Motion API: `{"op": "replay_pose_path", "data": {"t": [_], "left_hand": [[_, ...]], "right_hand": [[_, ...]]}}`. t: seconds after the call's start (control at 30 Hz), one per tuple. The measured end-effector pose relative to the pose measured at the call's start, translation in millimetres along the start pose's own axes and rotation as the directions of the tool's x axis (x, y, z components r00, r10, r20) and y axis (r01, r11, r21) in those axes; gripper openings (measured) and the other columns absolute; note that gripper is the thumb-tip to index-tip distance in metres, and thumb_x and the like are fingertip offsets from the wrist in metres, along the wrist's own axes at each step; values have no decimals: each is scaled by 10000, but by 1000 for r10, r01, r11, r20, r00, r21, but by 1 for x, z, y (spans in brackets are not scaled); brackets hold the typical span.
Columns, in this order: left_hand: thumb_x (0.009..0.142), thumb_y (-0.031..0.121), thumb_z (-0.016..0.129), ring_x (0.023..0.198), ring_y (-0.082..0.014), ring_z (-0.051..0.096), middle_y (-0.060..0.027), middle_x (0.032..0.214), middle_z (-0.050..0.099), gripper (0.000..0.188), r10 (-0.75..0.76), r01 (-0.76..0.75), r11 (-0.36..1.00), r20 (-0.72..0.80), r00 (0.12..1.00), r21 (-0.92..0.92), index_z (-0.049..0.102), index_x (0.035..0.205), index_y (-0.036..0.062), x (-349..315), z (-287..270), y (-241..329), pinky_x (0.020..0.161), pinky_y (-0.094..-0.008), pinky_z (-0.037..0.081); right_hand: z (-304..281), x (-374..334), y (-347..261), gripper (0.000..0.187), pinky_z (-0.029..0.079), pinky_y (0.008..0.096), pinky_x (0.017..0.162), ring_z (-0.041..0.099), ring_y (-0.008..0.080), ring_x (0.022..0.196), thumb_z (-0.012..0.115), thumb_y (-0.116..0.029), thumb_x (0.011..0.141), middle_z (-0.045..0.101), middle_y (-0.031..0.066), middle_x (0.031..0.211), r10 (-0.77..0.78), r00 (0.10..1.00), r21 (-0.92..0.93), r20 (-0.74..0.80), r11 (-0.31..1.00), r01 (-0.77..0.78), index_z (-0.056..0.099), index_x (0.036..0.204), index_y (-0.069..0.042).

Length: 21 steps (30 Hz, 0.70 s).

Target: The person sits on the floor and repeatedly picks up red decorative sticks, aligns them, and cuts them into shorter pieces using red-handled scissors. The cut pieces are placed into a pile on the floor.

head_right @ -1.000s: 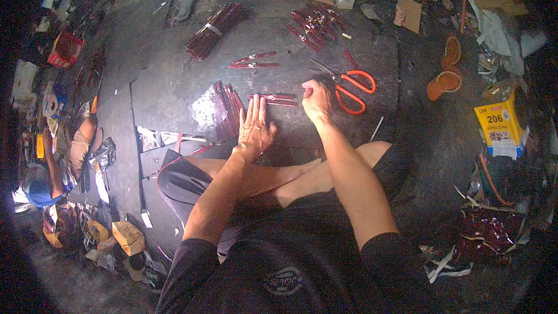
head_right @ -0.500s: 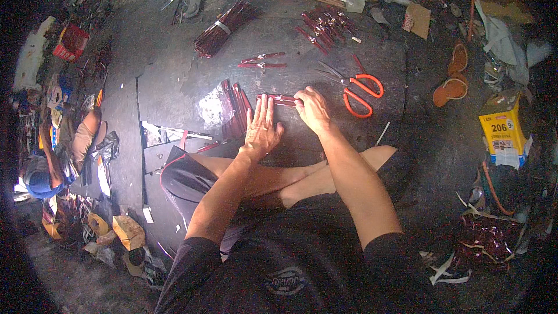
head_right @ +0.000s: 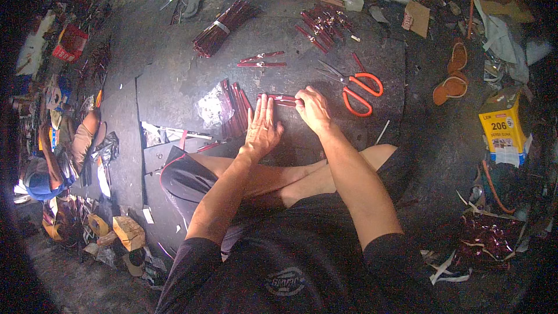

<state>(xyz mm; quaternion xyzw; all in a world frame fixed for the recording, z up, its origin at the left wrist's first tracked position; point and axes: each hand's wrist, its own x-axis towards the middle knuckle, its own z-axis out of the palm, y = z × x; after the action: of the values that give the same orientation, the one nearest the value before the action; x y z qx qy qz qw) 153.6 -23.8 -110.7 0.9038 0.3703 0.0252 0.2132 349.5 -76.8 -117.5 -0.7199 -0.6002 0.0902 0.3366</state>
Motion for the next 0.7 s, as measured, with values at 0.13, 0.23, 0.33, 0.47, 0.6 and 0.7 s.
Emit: {"op": "replay_pose_path", "data": {"t": [0.13,0.23,0.33,0.47,0.6,0.7], "left_hand": [[904,259,520,1496,-370,108,-238,1603,97,786,-1,1,1000,-5,1000,0,144,1523,-45,-1,3,0,1199,-548,120],[899,250,518,1494,-381,109,-249,1600,90,789,1,-1,1000,-4,1000,4,138,1520,-54,-1,3,2,1201,-543,115],[896,243,518,1492,-391,109,-257,1598,91,792,7,-7,1000,-13,1000,5,133,1518,-60,-2,3,3,1201,-542,114],[892,238,520,1489,-398,114,-258,1596,99,795,13,-13,1000,-22,1000,-9,131,1517,-64,-2,2,3,1201,-542,114],[891,235,523,1489,-395,120,-255,1597,101,797,12,-12,1000,-27,1000,-8,130,1517,-64,-3,3,2,1202,-537,116],[889,239,516,1490,-388,120,-250,1599,99,796,15,-15,1000,-8,1000,-7,134,1517,-64,-2,0,4,1203,-533,123]], "right_hand": [[0,-1,-3,86,505,436,715,608,346,797,676,-33,775,588,144,822,13,1000,21,-12,1000,-13,635,850,-42],[-1,-2,-4,79,506,435,708,611,344,792,681,-35,770,590,144,817,10,1000,23,-22,1000,-10,635,834,-40],[-1,-4,-4,82,506,432,699,613,340,782,685,-27,760,591,141,810,25,999,24,-23,999,-24,635,825,-36],[1,-4,-3,101,508,424,690,615,336,777,694,-4,737,595,137,808,-4,999,29,-49,1000,5,629,810,-30],[1,-4,-5,119,508,416,684,617,336,773,703,6,722,597,136,806,-4,998,36,-63,999,7,627,806,-31],[-1,-4,-5,129,507,414,681,614,336,764,707,12,713,590,135,787,-9,997,31,-71,999,12,621,800,-29]]}}
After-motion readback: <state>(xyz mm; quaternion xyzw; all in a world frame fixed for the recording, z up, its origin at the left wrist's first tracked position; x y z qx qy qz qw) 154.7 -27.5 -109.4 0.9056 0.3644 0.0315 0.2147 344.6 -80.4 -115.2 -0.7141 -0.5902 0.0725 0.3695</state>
